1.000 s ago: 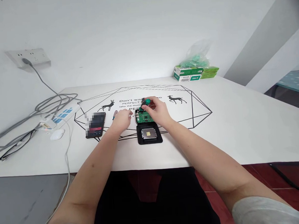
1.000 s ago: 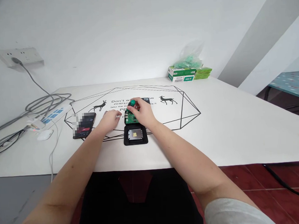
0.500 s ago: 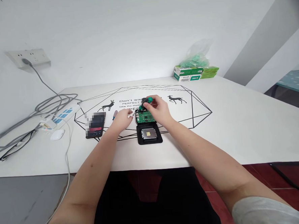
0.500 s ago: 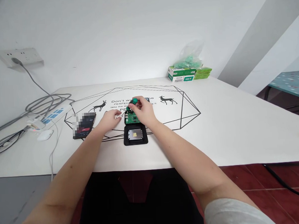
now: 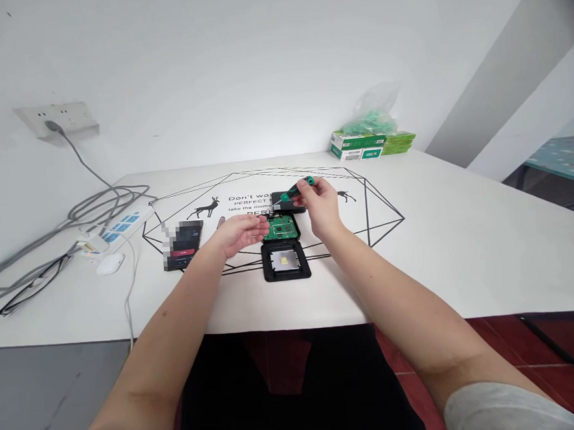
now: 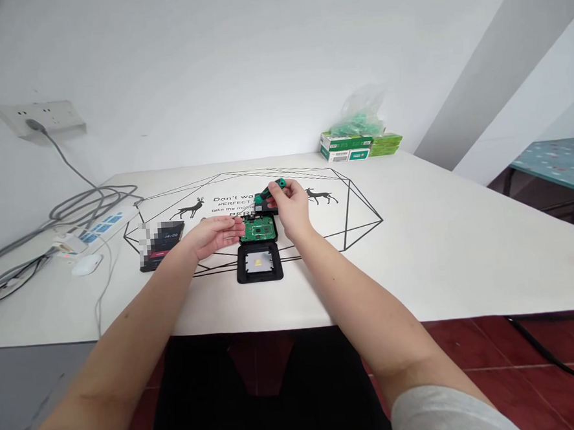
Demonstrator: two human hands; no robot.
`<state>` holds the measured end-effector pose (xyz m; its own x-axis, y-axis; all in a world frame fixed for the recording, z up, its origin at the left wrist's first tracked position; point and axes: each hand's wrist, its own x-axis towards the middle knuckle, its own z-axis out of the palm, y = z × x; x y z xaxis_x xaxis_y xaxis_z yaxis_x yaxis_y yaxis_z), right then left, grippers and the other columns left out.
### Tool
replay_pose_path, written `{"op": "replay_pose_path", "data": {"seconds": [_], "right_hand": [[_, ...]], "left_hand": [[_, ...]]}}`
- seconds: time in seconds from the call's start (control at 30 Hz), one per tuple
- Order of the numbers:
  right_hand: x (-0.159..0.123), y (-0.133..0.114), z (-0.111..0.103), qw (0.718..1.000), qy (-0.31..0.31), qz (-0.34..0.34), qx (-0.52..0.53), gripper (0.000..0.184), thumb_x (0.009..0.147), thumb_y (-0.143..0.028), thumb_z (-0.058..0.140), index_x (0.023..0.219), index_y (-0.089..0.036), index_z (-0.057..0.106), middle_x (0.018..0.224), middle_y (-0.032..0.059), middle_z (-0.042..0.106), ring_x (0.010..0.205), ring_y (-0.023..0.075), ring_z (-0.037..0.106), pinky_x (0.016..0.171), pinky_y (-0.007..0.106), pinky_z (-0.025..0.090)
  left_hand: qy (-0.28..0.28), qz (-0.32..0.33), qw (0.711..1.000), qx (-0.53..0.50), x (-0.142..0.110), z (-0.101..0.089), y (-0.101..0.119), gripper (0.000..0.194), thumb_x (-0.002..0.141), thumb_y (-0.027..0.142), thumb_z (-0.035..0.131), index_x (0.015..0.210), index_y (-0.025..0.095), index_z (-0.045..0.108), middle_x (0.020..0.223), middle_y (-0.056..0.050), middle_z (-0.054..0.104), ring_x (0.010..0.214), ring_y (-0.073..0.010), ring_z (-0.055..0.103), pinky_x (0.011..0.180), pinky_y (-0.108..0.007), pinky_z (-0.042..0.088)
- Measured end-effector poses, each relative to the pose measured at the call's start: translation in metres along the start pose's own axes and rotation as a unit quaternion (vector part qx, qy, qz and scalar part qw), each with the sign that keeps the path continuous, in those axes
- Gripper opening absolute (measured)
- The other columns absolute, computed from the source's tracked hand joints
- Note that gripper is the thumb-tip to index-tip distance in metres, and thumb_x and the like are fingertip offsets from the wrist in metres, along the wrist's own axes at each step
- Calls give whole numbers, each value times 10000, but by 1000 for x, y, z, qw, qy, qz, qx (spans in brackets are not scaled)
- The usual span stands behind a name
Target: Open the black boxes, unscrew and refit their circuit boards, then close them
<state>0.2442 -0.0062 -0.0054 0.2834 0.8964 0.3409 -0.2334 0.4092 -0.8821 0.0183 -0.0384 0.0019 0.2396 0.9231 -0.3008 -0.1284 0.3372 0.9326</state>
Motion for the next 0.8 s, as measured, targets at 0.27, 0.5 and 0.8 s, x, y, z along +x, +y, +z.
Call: {"op": "replay_pose_path", "data": {"seconds": [0.27, 0.5, 0.8], "right_hand": [[2, 2, -2, 1000, 10, -2, -2, 563, 697, -676, 924, 896, -242, 627, 688, -63, 628, 650, 158, 679, 610, 320, 614], [2, 5, -2, 1000, 1, -15, -20, 586, 719, -727, 897, 911, -249, 616, 713, -52, 640, 672, 169, 694, 643, 339, 638], [3, 9, -3, 999, -12, -29, -31, 578, 778, -744, 853, 925, -252, 590, 734, -40, 634, 708, 182, 714, 678, 359, 662]], "left_hand": [[-28, 5, 1000, 2, 9, -8, -6, 122, 1075, 153, 690, 1048, 118, 803, 1077, -161, 835, 960, -191, 795, 944, -337, 619], [-16, 5, 1000, -3, 11, -8, -8, 149, 1093, 160, 675, 1030, 121, 805, 1040, -148, 836, 891, -169, 782, 886, -310, 599], [9, 8, 1000, -29, 8, -2, -4, 257, 1136, 198, 625, 948, 117, 779, 927, -109, 799, 809, -145, 749, 779, -267, 566]]}}
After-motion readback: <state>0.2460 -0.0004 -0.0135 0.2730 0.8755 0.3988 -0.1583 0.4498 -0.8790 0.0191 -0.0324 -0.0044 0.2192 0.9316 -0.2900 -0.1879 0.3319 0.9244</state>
